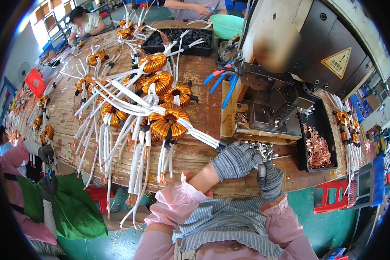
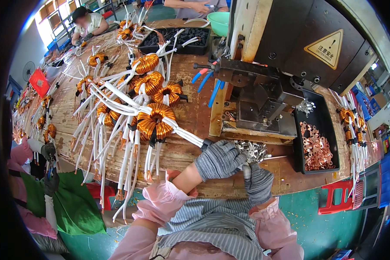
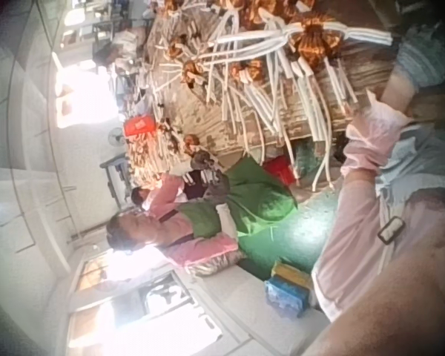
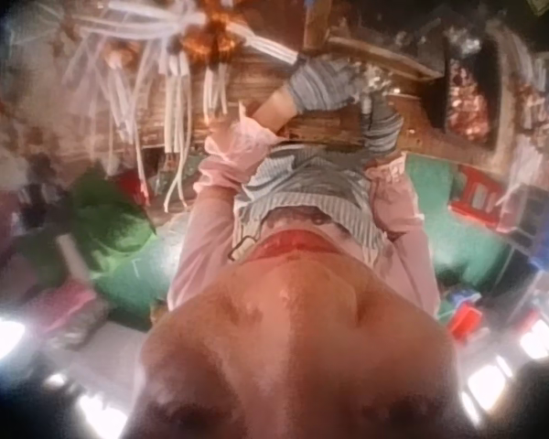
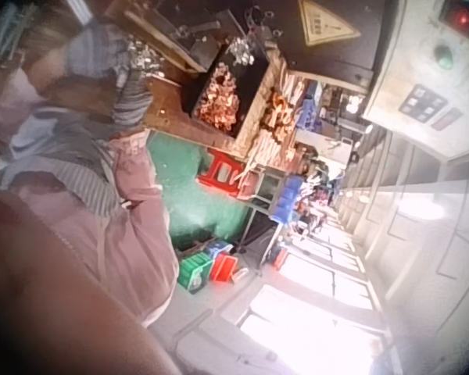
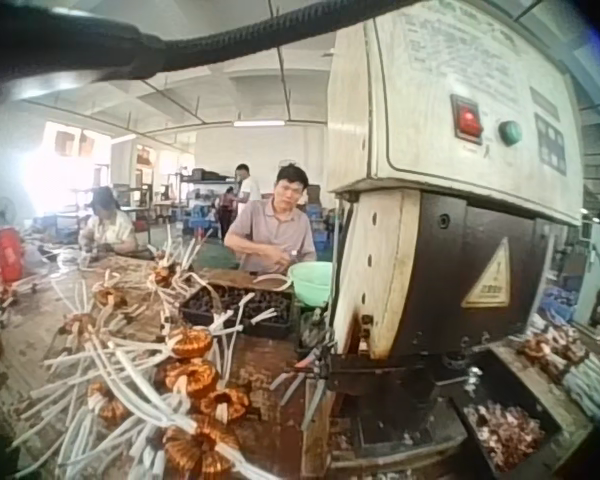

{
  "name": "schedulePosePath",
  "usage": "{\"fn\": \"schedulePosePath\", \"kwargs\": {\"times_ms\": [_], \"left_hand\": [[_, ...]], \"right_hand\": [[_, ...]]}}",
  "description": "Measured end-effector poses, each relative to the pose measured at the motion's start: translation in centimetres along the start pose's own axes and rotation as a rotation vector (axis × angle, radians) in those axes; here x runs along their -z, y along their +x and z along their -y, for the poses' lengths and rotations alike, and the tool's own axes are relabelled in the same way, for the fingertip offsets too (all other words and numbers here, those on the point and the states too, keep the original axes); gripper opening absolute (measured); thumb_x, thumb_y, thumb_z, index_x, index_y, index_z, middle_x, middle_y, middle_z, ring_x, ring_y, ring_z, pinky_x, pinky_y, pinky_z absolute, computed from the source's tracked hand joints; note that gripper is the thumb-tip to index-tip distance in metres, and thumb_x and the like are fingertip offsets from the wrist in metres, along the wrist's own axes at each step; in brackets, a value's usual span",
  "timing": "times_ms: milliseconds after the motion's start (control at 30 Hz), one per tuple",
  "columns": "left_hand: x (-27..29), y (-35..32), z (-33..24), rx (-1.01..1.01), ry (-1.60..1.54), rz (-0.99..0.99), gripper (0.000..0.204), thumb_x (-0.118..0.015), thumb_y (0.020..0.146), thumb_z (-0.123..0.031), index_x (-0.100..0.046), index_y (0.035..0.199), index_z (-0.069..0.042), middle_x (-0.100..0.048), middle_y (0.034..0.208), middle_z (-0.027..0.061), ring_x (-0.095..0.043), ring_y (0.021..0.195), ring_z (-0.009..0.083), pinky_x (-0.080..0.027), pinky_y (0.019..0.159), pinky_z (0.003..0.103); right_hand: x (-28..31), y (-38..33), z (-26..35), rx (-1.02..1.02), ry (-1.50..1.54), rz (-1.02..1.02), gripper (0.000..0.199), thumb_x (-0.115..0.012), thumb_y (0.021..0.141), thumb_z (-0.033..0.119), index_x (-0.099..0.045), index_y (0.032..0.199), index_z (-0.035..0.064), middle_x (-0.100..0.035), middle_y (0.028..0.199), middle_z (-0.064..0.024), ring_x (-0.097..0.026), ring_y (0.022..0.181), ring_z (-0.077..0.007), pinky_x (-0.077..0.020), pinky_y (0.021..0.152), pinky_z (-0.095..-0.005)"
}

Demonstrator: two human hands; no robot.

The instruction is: Assembling electrical transformer coils by connecting wires, attaching copper lugs, and using a terminal crimping machine.

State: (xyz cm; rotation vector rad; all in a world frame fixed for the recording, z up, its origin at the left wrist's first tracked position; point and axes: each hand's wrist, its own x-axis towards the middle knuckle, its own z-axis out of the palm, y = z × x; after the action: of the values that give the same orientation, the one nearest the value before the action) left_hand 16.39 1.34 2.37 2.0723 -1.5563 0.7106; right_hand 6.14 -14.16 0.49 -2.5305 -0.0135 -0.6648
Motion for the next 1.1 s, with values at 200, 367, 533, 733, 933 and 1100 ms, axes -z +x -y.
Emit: {"fn": "schedulePosePath", "kwargs": {"times_ms": [200, 367, 533, 733, 933, 1100], "left_hand": [[0.7, 0.5, -0.4, 0.013, -0.016, 0.141, 0.029, -0.052, 0.074, -0.028, -0.056, 0.093, -0.006, -0.057, 0.074, 0.0090, -0.056, 0.066, 0.0250, -0.044, 0.056, 0.037], [0.2, 0.4, -0.4, -0.020, 0.015, 0.158, 0.027, -0.051, 0.075, -0.029, -0.055, 0.087, -0.006, -0.055, 0.070, 0.0088, -0.055, 0.059, 0.0247, -0.042, 0.050, 0.037], [0.0, 0.1, -0.3, 0.000, -0.021, 0.244, 0.028, -0.052, 0.073, -0.027, -0.055, 0.088, -0.004, -0.055, 0.068, 0.0090, -0.055, 0.060, 0.0248, -0.043, 0.050, 0.037], [-1.3, -0.2, 0.2, -0.004, -0.084, 0.337, 0.029, -0.053, 0.072, -0.025, -0.055, 0.091, -0.003, -0.056, 0.072, 0.0099, -0.056, 0.064, 0.0258, -0.045, 0.055, 0.037], [-1.2, -0.5, 0.1, 0.014, -0.069, 0.284, 0.026, -0.053, 0.073, -0.025, -0.058, 0.089, -0.005, -0.057, 0.077, 0.0089, -0.057, 0.072, 0.0250, -0.047, 0.065, 0.036], [-0.7, 0.8, -0.2, 0.096, -0.122, 0.259, 0.028, -0.052, 0.075, -0.033, -0.059, 0.091, -0.010, -0.059, 0.079, 0.0086, -0.058, 0.068, 0.0252, -0.045, 0.060, 0.038]], "right_hand": [[-0.2, -0.6, 2.8, -0.710, 0.993, 0.093, 0.037, -0.050, 0.085, 0.042, -0.050, 0.073, 0.0074, -0.046, 0.047, -0.0043, -0.046, 0.038, -0.0169, -0.0342, 0.035, -0.0294], [1.5, -0.9, 3.6, -0.949, 1.204, 0.102, 0.043, -0.050, 0.081, 0.053, -0.040, 0.065, 0.0136, -0.040, 0.045, -0.0002, -0.039, 0.034, -0.0104, -0.0295, 0.030, -0.0237], [8.7, 1.6, -7.0, -0.408, 0.664, -0.107, 0.033, -0.047, 0.087, 0.039, -0.047, 0.072, 0.0088, -0.048, 0.049, -0.0037, -0.045, 0.038, -0.0127, -0.0365, 0.035, -0.0258], [12.9, 5.8, -20.9, -0.098, -0.761, 0.126, 0.034, -0.060, 0.076, 0.028, -0.053, 0.101, 0.0056, -0.056, 0.095, -0.0184, -0.053, 0.091, -0.0324, -0.0427, 0.079, -0.0408], [10.1, 8.1, -20.2, -0.277, -0.741, 0.382, 0.040, -0.060, 0.073, 0.028, -0.051, 0.105, 0.0076, -0.054, 0.099, -0.0199, -0.050, 0.096, -0.0346, -0.0407, 0.084, -0.0405], [10.8, 6.9, -22.6, -0.251, -0.523, 0.260, 0.029, -0.061, 0.074, 0.033, -0.061, 0.092, 0.0105, -0.059, 0.083, -0.0125, -0.054, 0.087, -0.0307, -0.0428, 0.073, -0.0414]]}}
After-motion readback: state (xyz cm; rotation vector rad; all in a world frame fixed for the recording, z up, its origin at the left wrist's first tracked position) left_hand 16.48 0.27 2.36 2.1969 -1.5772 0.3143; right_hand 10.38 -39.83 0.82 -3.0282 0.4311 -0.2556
